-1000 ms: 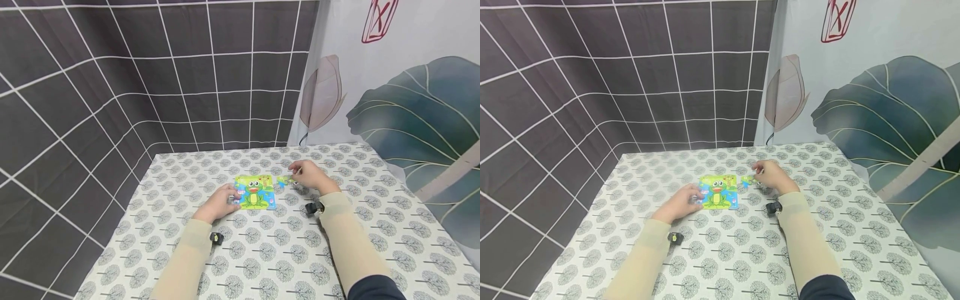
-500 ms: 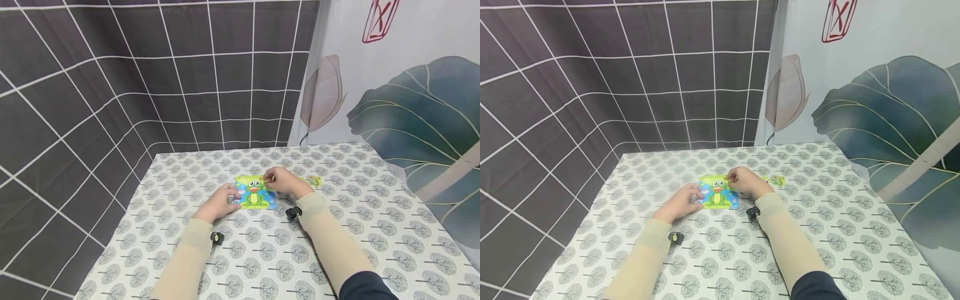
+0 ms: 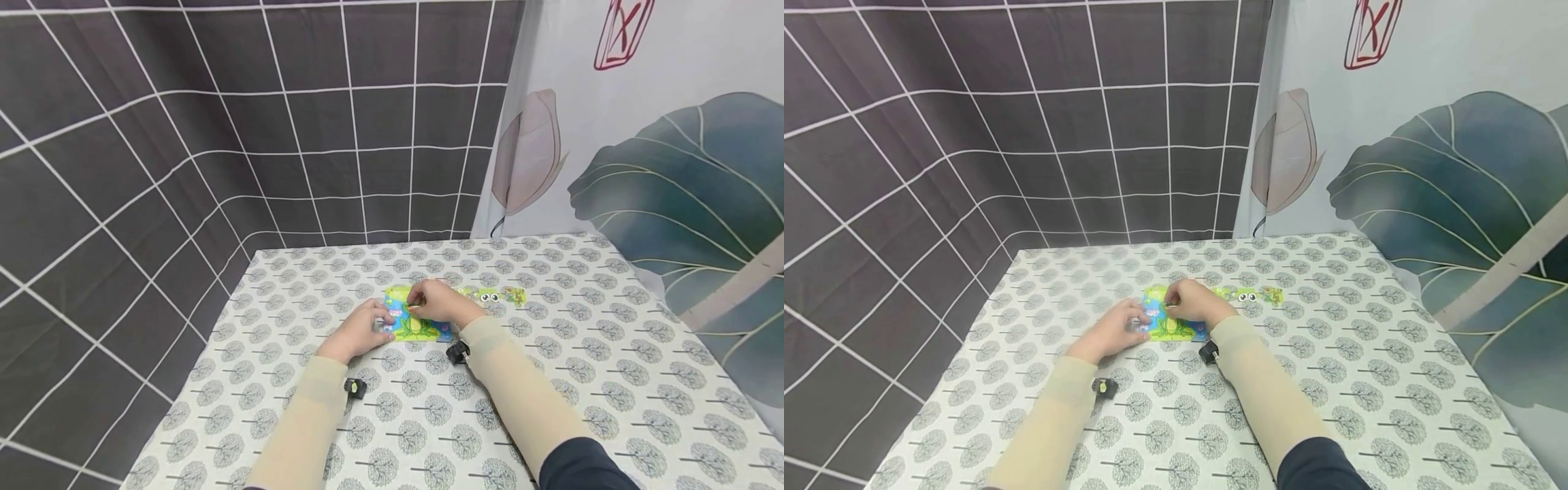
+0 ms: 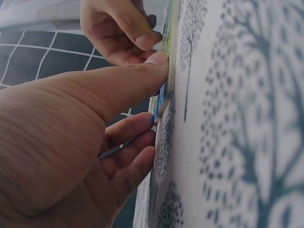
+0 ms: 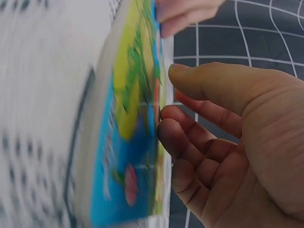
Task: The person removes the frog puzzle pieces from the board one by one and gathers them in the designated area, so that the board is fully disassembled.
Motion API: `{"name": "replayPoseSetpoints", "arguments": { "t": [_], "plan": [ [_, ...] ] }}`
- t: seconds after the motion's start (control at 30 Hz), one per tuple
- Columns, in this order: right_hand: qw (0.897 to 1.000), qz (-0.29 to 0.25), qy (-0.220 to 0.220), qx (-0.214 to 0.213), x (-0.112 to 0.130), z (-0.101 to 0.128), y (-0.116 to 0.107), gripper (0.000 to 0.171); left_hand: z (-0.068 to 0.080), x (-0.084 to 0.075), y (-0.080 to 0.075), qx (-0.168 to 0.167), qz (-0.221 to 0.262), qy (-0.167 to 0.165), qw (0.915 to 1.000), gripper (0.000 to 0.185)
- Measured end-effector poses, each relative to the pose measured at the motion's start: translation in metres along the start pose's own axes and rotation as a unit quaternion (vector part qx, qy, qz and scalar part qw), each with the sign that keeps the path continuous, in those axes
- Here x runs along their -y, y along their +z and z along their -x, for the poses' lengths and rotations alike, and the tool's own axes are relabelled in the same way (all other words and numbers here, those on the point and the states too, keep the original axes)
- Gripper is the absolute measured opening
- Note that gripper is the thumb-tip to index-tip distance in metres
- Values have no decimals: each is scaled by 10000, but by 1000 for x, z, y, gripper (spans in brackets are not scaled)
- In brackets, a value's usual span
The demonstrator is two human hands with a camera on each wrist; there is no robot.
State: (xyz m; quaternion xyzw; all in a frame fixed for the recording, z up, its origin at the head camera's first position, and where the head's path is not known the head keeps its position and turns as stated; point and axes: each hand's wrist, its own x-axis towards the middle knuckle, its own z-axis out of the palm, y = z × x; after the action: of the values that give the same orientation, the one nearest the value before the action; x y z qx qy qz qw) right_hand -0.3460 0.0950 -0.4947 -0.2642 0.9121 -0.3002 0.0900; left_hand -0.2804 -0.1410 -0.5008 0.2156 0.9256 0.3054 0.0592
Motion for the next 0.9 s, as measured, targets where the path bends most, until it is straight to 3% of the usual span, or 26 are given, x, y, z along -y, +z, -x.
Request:
{"name": "replayPoseSetpoints", "arguments": {
  "t": [0.3,0.9],
  "plan": [
    [9996,273,44,49,6,-7,12,17,-1,1,1,9,39,-13,10000,29],
    [9996,173,191,-65,7,-7,14,30,-1,3,2,-24,98,-71,9999,27]
  ]
}}
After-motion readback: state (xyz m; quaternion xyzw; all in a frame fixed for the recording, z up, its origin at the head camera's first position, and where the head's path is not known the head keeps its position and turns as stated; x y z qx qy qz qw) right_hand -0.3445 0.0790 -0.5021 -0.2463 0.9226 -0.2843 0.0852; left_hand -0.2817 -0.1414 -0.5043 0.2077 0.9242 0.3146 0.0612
